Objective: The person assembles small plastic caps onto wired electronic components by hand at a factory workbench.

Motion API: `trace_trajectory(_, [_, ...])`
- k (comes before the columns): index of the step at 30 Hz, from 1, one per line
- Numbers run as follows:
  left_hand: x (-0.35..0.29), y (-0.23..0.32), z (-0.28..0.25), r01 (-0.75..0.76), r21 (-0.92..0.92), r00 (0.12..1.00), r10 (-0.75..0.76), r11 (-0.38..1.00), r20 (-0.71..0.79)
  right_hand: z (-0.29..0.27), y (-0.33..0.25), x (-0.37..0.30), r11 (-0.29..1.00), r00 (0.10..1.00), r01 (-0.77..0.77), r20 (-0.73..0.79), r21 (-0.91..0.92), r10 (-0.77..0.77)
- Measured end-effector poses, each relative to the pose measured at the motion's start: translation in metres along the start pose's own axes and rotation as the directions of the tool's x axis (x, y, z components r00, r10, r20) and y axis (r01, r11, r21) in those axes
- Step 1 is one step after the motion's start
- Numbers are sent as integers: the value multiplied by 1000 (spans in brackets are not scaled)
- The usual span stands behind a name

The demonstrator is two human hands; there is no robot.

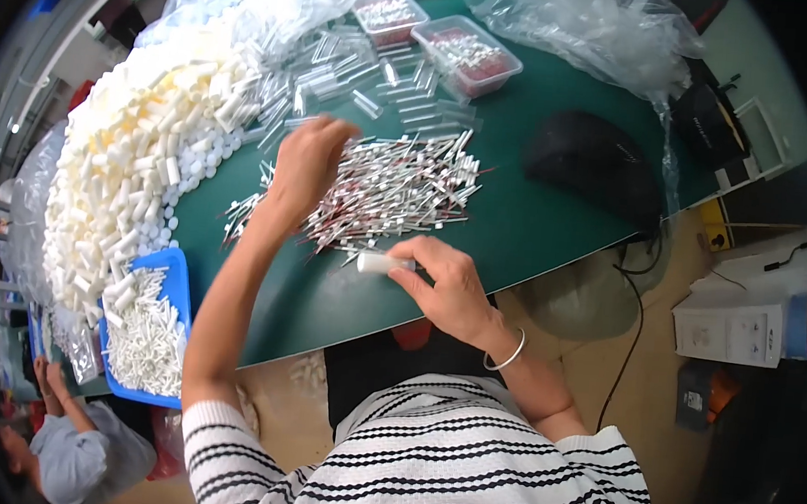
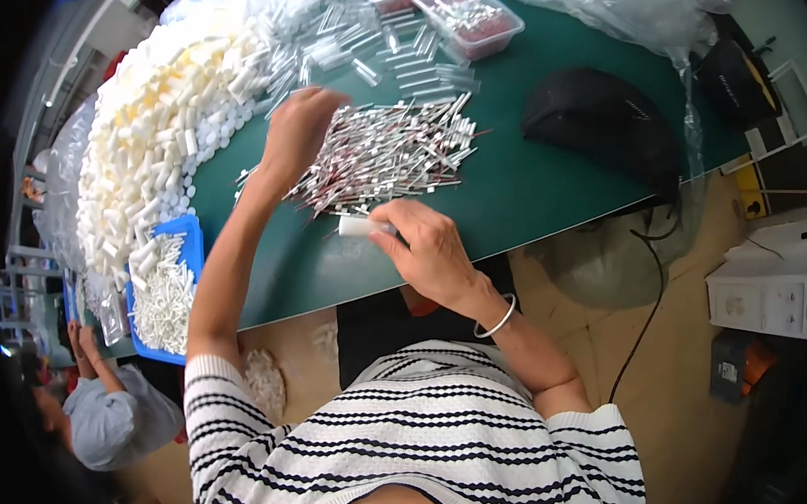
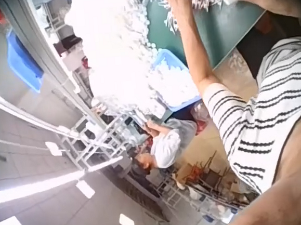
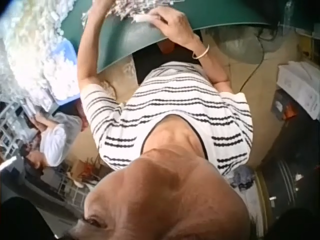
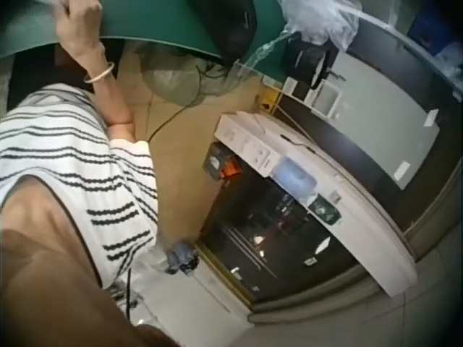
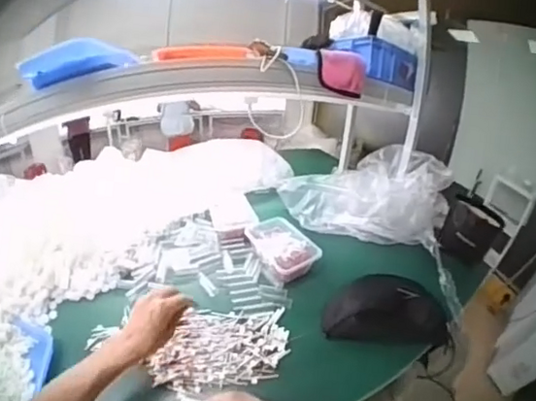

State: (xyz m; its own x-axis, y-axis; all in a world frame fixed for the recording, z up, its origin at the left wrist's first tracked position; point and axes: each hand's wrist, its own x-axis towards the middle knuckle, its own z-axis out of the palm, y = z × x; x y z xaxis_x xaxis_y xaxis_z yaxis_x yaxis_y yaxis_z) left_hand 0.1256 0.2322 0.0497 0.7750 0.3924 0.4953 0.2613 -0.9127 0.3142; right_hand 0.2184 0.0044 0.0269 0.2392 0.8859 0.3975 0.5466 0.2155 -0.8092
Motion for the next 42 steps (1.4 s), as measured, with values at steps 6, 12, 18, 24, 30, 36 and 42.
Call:
trace_trajectory(6, [48,-64,40,-144,424,987,97,894,131,-27,-7,-20,998,997,-21,78,60,16])
trace_trajectory(12, [-39,59,-16,349,-619,926,-155,704,345,-50,9,-14,973,991,-80,-84,216,101])
trace_trajectory(18, [-114,97,-25,602,-745,795,-293,286,531,-26,5,-9,979,999,23,30,203,-30])
trace_trajectory(24, [-141,105,-28,587,-706,809,-294,395,508,-24,-9,-18,989,982,149,121,-15,-146])
trace_trajectory(30, [-157,115,-23,491,-626,869,-292,605,400,-9,-11,-25,975,972,208,125,-73,-198])
trace_trajectory(36, [-167,120,-24,588,-750,802,-334,303,494,-9,-19,-30,991,970,130,215,-44,-117])
trace_trajectory(42, [-169,135,-32,562,-613,819,-272,555,504,-29,-5,-45,838,866,-399,454,372,211])
